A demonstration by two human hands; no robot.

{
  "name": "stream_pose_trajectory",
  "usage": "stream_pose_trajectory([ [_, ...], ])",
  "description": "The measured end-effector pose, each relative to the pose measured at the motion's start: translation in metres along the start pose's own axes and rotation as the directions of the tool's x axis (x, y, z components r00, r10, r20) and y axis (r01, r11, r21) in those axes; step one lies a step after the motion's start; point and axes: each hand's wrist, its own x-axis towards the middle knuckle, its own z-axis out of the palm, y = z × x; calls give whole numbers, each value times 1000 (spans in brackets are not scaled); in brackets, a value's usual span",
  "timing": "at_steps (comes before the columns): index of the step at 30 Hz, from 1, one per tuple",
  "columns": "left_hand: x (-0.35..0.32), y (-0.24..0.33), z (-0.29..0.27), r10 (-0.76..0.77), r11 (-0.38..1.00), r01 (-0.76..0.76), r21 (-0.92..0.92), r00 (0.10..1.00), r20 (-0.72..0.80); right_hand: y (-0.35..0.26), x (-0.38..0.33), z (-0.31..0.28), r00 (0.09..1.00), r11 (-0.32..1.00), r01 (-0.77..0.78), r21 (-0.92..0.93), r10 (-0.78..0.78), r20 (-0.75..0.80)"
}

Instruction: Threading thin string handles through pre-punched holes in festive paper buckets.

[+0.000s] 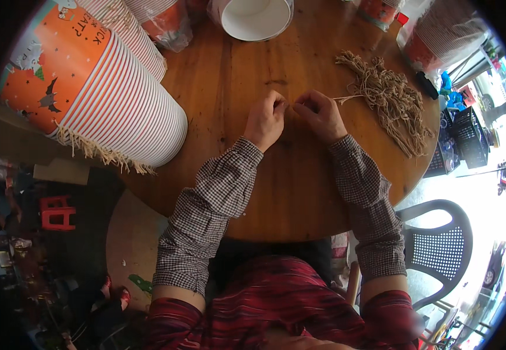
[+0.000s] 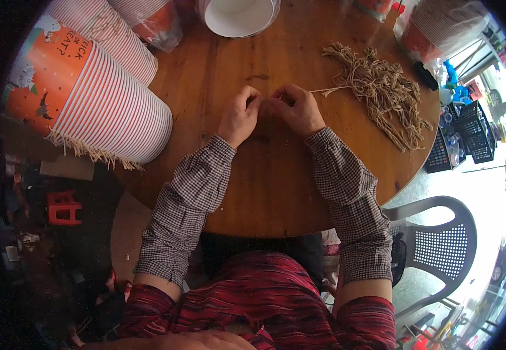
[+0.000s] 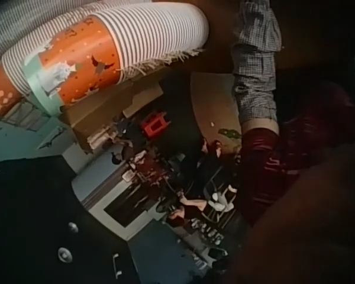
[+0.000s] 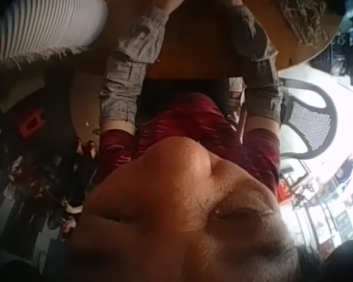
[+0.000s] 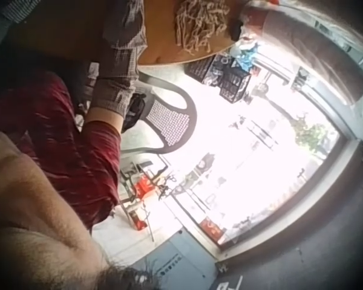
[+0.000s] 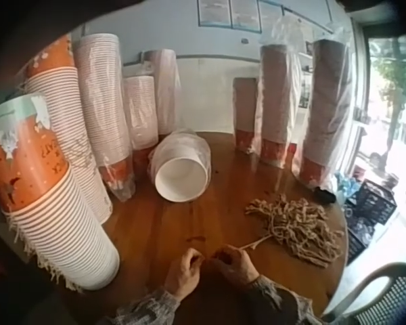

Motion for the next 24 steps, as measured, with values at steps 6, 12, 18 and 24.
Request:
stream_pose_trajectory([
  [6,1,4,1,102,995,-102,6,993,-59,-1,-1,0,998,990,52,-134,-56,-32],
  [12,3,2,6,193,980,-188,65,978,-80,7,-2,-2,998,985,55,-162,-61,-30],
  [18,6,-6,3,253,967,-250,52,966,-52,20,4,-15,996,976,65,-209,-52,70],
  [24,20,-6,-25,-49,995,59,80,992,-118,53,13,-112,895,860,-122,-495,-120,-430],
])
